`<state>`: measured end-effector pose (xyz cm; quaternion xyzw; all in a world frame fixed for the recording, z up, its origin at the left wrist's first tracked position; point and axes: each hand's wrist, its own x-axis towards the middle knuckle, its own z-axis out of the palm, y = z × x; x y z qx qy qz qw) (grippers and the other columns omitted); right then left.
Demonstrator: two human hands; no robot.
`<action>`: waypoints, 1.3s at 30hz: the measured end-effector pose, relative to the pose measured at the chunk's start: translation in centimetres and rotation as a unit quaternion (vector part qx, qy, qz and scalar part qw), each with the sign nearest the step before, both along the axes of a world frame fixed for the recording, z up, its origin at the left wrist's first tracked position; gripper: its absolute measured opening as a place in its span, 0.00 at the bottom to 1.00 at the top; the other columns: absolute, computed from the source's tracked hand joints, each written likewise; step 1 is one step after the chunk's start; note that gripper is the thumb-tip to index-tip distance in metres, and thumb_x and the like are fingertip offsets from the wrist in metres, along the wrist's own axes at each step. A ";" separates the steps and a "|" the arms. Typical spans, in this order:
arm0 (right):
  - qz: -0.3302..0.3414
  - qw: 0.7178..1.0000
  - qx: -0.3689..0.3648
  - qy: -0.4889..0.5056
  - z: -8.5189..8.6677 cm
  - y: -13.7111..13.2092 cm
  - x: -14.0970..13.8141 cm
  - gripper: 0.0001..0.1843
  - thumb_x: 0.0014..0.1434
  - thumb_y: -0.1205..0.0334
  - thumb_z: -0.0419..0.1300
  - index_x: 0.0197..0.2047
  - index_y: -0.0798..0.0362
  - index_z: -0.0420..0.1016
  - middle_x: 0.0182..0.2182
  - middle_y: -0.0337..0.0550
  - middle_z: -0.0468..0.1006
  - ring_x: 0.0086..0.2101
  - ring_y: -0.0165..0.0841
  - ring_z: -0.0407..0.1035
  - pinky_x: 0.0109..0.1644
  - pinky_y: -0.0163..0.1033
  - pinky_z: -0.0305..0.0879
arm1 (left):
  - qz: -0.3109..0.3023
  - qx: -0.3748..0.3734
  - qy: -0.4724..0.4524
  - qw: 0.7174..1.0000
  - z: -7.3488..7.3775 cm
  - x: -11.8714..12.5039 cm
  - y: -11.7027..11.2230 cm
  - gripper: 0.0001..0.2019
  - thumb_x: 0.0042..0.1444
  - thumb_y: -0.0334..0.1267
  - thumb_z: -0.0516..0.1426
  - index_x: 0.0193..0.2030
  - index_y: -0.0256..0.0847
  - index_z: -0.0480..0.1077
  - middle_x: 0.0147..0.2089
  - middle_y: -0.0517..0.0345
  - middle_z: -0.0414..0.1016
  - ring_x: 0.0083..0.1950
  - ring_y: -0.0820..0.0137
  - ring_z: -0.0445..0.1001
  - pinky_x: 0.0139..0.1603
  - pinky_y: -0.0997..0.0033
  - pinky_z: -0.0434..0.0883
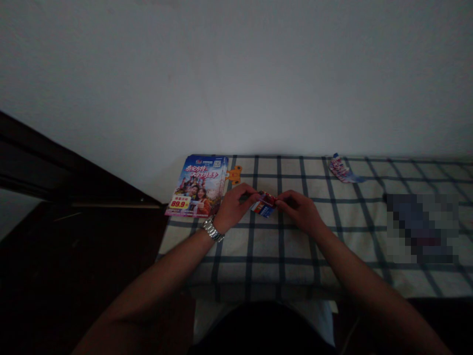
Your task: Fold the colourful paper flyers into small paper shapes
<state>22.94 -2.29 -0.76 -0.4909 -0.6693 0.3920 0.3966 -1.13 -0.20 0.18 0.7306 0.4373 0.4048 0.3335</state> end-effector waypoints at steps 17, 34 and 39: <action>-0.011 0.999 0.010 -0.032 -0.1 0.2 0.5 0.10 0.62 0.52 0.65 0.41 0.48 0.79 0.37 0.42 0.84 0.37 0.38 0.78 0.43 0.43 0.75 | -0.016 0.049 0.022 0.998 -0.4 -0.1 -0.1 0.09 0.67 0.41 0.59 0.51 0.43 0.73 0.45 0.57 0.78 0.45 0.69 0.77 0.48 0.68 0.73; -0.004 0.997 0.047 -0.059 0.2 0.1 0.5 0.10 0.65 0.52 0.61 0.42 0.49 0.76 0.35 0.43 0.81 0.35 0.36 0.76 0.40 0.41 0.73 | -0.098 0.009 0.079 0.992 0.4 -0.2 -0.1 0.06 0.65 0.40 0.59 0.45 0.42 0.70 0.43 0.56 0.73 0.43 0.68 0.73 0.46 0.67 0.72; 0.007 0.996 0.055 -0.065 0.1 0.1 0.5 0.11 0.66 0.52 0.61 0.43 0.50 0.76 0.36 0.43 0.81 0.37 0.37 0.76 0.42 0.41 0.72 | -0.084 0.010 0.120 0.989 0.6 0.0 -0.1 0.08 0.66 0.43 0.59 0.43 0.42 0.70 0.41 0.58 0.74 0.40 0.68 0.73 0.42 0.68 0.70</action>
